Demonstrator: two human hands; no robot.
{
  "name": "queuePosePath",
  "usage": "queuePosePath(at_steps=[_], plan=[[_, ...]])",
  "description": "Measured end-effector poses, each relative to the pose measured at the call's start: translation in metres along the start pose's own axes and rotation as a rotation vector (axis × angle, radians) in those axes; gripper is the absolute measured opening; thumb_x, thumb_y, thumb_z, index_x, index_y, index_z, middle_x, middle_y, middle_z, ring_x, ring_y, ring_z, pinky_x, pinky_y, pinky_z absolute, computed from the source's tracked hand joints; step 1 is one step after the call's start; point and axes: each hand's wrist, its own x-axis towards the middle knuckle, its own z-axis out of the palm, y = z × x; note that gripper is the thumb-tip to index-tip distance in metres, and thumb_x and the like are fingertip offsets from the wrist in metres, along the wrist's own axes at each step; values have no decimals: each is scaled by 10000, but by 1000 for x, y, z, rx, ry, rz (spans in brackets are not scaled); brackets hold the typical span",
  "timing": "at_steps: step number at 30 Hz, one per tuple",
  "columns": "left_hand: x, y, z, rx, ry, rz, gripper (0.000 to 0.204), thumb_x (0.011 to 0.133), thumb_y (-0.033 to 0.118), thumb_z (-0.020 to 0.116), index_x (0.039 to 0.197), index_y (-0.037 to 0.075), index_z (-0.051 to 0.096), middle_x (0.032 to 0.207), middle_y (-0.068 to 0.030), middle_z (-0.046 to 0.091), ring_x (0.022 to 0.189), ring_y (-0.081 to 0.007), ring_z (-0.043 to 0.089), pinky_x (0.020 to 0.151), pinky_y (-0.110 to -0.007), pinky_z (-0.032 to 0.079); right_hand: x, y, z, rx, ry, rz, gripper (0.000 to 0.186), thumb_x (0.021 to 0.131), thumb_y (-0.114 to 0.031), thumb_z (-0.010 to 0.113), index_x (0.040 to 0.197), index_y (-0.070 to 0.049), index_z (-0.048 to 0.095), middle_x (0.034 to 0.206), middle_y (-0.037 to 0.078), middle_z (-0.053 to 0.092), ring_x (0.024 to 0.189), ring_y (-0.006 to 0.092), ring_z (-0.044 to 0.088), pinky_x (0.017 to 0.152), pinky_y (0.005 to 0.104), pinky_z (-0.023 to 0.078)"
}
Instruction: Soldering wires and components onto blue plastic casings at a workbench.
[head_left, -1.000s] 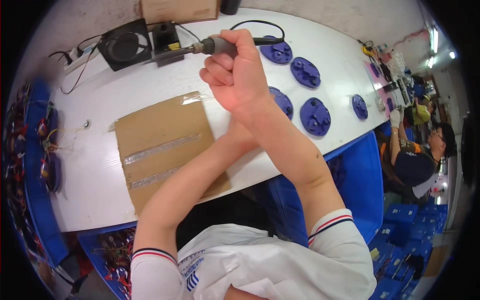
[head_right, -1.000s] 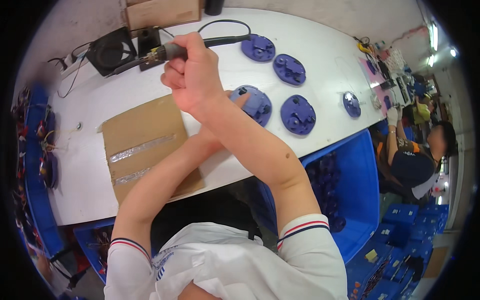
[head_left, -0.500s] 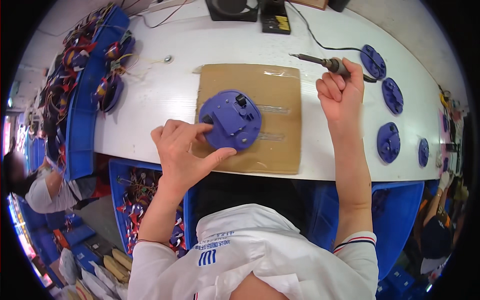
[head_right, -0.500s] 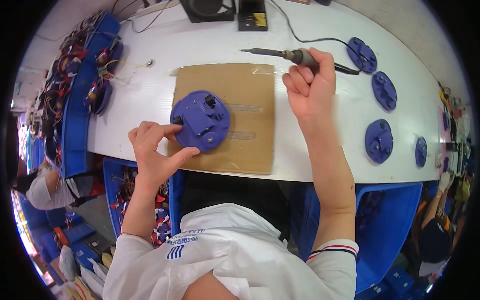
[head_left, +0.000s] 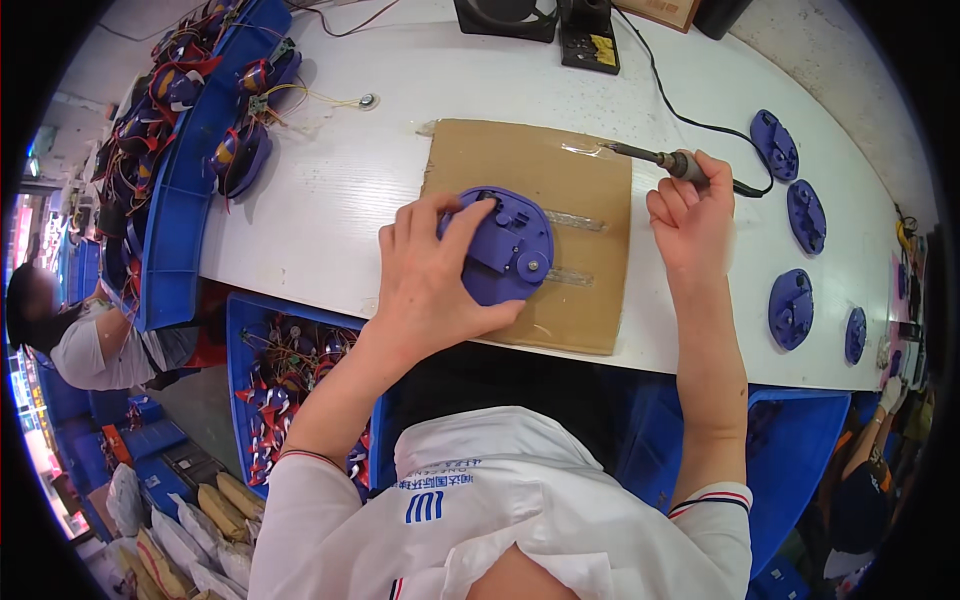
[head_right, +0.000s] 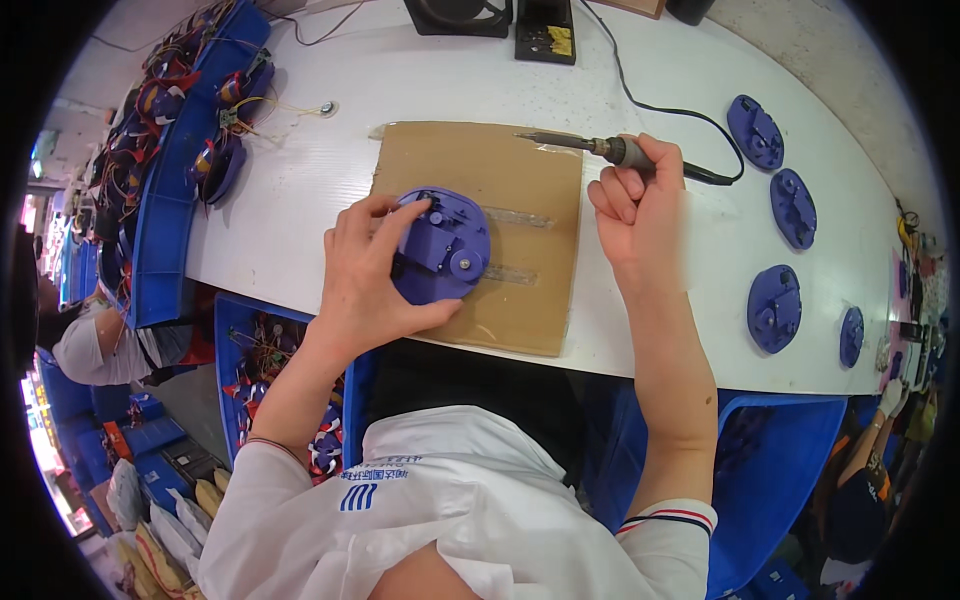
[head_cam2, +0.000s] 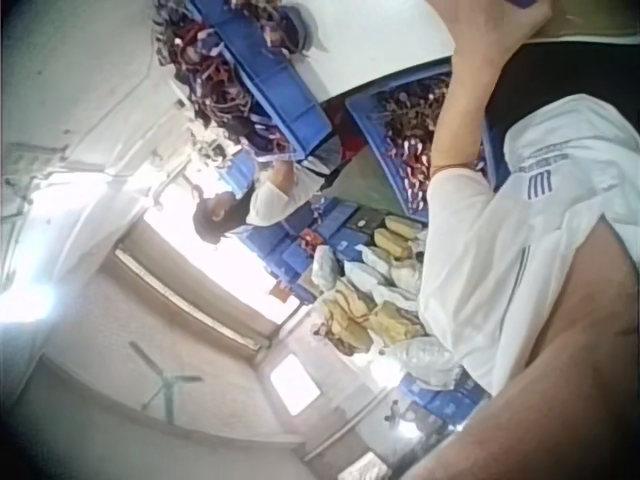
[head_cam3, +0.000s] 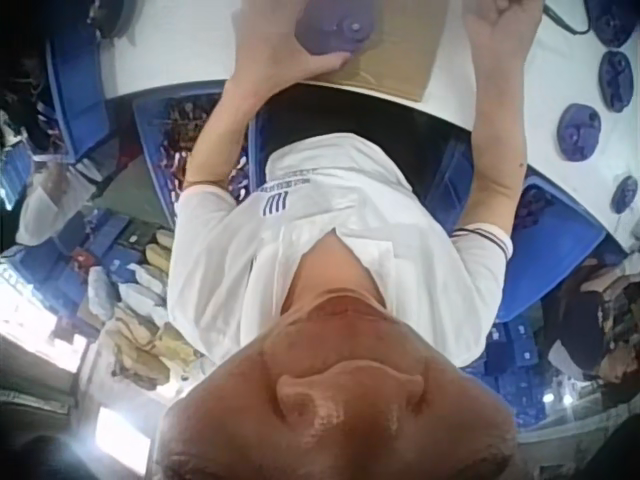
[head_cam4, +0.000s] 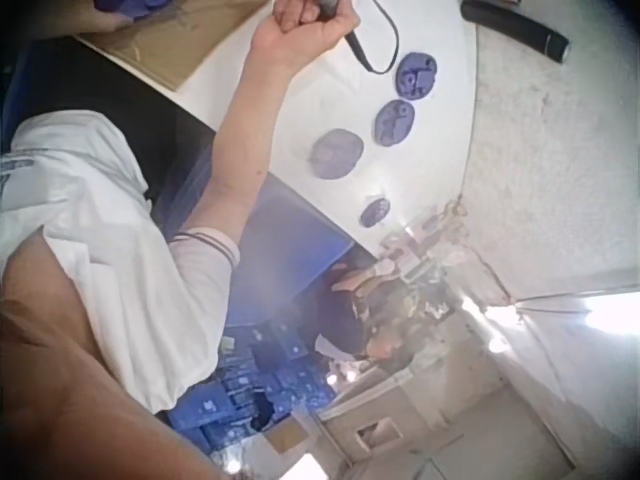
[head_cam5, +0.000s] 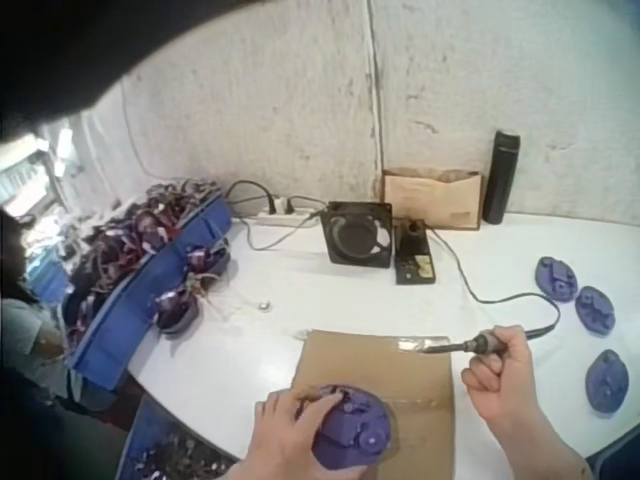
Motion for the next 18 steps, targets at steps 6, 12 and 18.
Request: queuePosePath(at_steps=[6,12,18], plan=[[-6,-12,16,-128,232,-31,774,538,304,806,1216,69,516,1143,-167,470,1032,-326,443,890,-403,363,-1,-2,4,1,17,32,173,891,-181,508,823,-32,565,461,-78,325,340,23,193,367,183,170],[15,8,-10,-18,154,-432,826,539,301,813,1252,52,478,1120,-170,473,1041,-313,451,889,-412,371,0,-1,2,41,27,82,170,890,-179,511,825,-32,566,463,-78,323,341,24,191,367,184,168],[15,3,-26,-113,-20,-438,778,567,252,795,1255,17,517,1108,-188,492,1060,-301,490,922,-381,401,6,-3,-11,60,-18,90,145,874,-179,529,832,-46,569,483,-60,353,362,33,200,382,188,169]])
